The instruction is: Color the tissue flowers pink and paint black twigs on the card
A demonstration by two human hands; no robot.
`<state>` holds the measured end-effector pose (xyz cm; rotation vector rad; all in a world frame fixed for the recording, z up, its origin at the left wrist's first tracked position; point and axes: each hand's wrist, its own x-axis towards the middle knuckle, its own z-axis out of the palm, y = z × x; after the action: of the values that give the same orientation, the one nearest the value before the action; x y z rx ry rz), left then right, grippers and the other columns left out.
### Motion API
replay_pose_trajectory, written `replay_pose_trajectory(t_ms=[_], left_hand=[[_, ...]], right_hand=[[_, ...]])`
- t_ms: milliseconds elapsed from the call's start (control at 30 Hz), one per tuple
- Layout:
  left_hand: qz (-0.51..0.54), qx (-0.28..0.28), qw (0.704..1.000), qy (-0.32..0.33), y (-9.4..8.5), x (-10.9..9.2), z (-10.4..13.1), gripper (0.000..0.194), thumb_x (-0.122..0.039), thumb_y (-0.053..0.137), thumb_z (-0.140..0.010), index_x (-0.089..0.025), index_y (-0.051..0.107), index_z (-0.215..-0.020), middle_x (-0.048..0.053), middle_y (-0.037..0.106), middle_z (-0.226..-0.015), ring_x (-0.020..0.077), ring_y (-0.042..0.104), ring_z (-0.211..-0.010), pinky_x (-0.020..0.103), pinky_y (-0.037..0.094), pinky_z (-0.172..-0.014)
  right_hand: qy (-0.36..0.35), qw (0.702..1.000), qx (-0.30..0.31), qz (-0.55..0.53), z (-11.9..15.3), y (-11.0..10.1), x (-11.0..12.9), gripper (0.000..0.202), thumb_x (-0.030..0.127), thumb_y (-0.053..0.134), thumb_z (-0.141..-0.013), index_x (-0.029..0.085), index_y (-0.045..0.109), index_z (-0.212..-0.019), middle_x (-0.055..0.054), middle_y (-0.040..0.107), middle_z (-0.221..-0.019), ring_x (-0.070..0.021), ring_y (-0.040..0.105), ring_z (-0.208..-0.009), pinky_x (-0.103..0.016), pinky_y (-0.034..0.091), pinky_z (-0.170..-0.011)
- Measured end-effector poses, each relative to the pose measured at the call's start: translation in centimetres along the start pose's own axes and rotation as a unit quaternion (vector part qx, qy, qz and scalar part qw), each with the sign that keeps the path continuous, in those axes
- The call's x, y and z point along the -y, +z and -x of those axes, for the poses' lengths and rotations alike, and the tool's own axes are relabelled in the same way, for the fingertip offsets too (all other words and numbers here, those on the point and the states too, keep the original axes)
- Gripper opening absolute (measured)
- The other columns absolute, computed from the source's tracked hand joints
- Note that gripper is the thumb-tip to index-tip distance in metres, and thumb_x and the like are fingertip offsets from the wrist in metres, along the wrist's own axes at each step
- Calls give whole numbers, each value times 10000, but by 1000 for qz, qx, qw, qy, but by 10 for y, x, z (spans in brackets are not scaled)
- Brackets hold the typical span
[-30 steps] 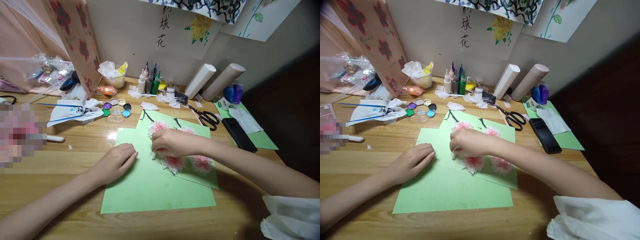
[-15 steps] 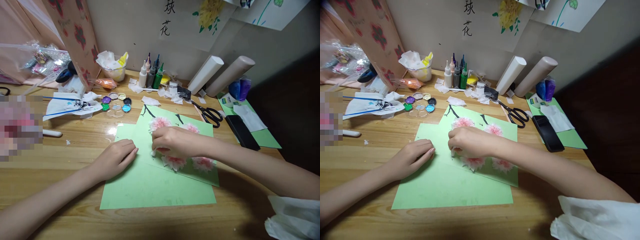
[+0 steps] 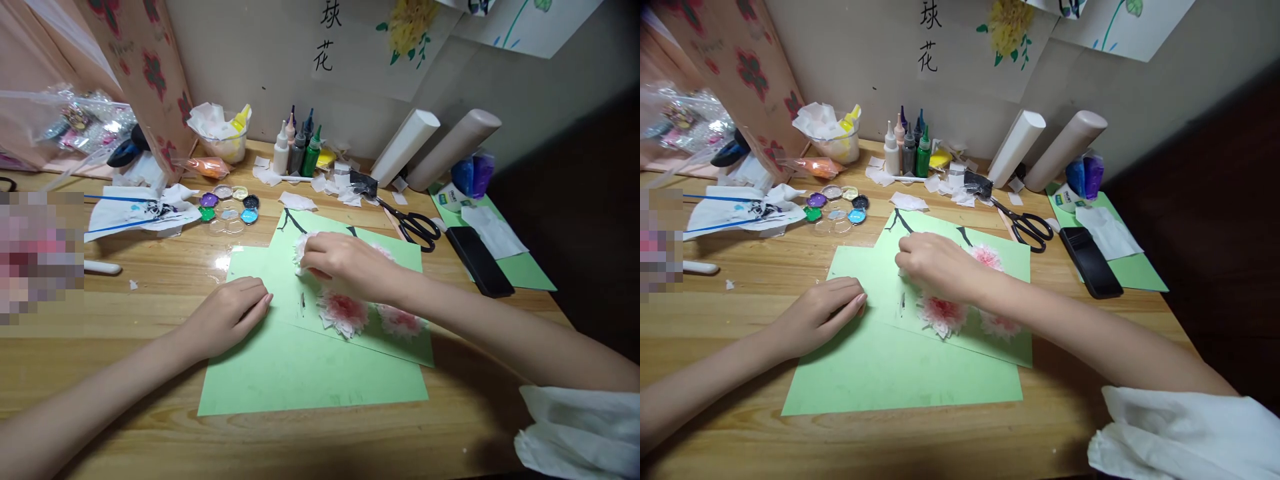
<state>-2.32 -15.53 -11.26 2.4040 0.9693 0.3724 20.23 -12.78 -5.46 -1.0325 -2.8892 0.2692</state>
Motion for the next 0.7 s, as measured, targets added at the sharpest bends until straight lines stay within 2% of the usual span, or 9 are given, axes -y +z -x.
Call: replay_pose_trajectory(t_ms=[67, 133, 200, 300, 367, 433, 533, 633, 700], left_hand=[[1, 1, 1000, 2, 0, 0, 0, 321, -246, 291, -936, -159, 504, -712, 17, 512, -698, 138, 472, -661, 263, 372, -638], [1, 1, 1000, 4, 1, 1, 1, 318, -246, 291, -937, -160, 505, -718, 17, 513, -700, 139, 474, -665, 264, 373, -642], [0, 0, 1000, 5, 1, 1, 1, 320, -246, 290, -937, -160, 503, -715, 17, 510, -697, 139, 473, -664, 263, 372, -642], [0, -2, 1000, 2, 0, 1, 2, 324, -244, 292, -937, -159, 502, -706, 17, 508, -694, 139, 470, -659, 261, 369, -635], [0, -3, 1000, 2, 0, 1, 1, 323, -243, 293, -936, -160, 503, -706, 16, 507, -693, 138, 469, -656, 261, 367, -631], [-2, -6, 1000, 4, 1, 1, 2, 322, -239, 292, -936, -162, 500, -703, 16, 503, -689, 138, 465, -654, 262, 365, -627], [-4, -8, 1000, 8, 1, 3, 4, 322, -232, 288, -936, -163, 485, -691, 14, 496, -683, 134, 459, -643, 261, 362, -622], [8, -23, 999, 23, -2, 2, 6, 324, -221, 290, -935, -163, 477, -677, 11, 487, -670, 127, 454, -626, 258, 357, -611], [33, -45, 998, 31, -6, -6, 2, 326, -212, 291, -936, -165, 483, -678, 5, 485, -659, 121, 458, -622, 253, 356, -609]], right_hand=[[-14, 999, -19, -30, -1, 1, -1, 146, 87, 492, -799, 137, 629, -788, -73, 586, -815, -148, 506, -750, -250, 348, -611], [-49, 997, 13, -61, -1, 5, -2, 124, 95, 524, -779, 150, 633, -803, -52, 583, -796, -139, 510, -734, -238, 348, -594], [-44, 998, 31, -43, -2, 9, -1, 147, 69, 507, -776, 144, 632, -754, -51, 578, -758, -139, 505, -702, -246, 343, -582], [15, 998, -34, -46, -2, 7, -1, 181, 79, 469, -813, 126, 638, -767, -84, 595, -798, -159, 522, -733, -277, 373, -625], [58, 983, -92, -148, 2, -3, 1, 163, 142, 490, -836, 134, 647, -880, -92, 615, -888, -164, 549, -804, -287, 407, -690], [117, 941, -118, -296, 9, -14, 3, 196, 218, 508, -851, 165, 639, -987, -81, 624, -983, -160, 570, -877, -286, 430, -748], [190, 849, -103, -483, 25, -25, 2, 228, 304, 523, -852, 209, 639, -1023, -53, 628, -1052, -158, 579, -936, -280, 439, -781], [238, 774, -119, -574, 45, -21, -4, 200, 338, 599, -800, 225, 657, -954, -21, 642, -975, -136, 573, -873, -261, 424, -756], [269, 727, -147, -615, 55, -16, -9, 180, 330, 647, -761, 230, 661, -911, 0, 634, -901, -109, 558, -797, -245, 412, -722]])
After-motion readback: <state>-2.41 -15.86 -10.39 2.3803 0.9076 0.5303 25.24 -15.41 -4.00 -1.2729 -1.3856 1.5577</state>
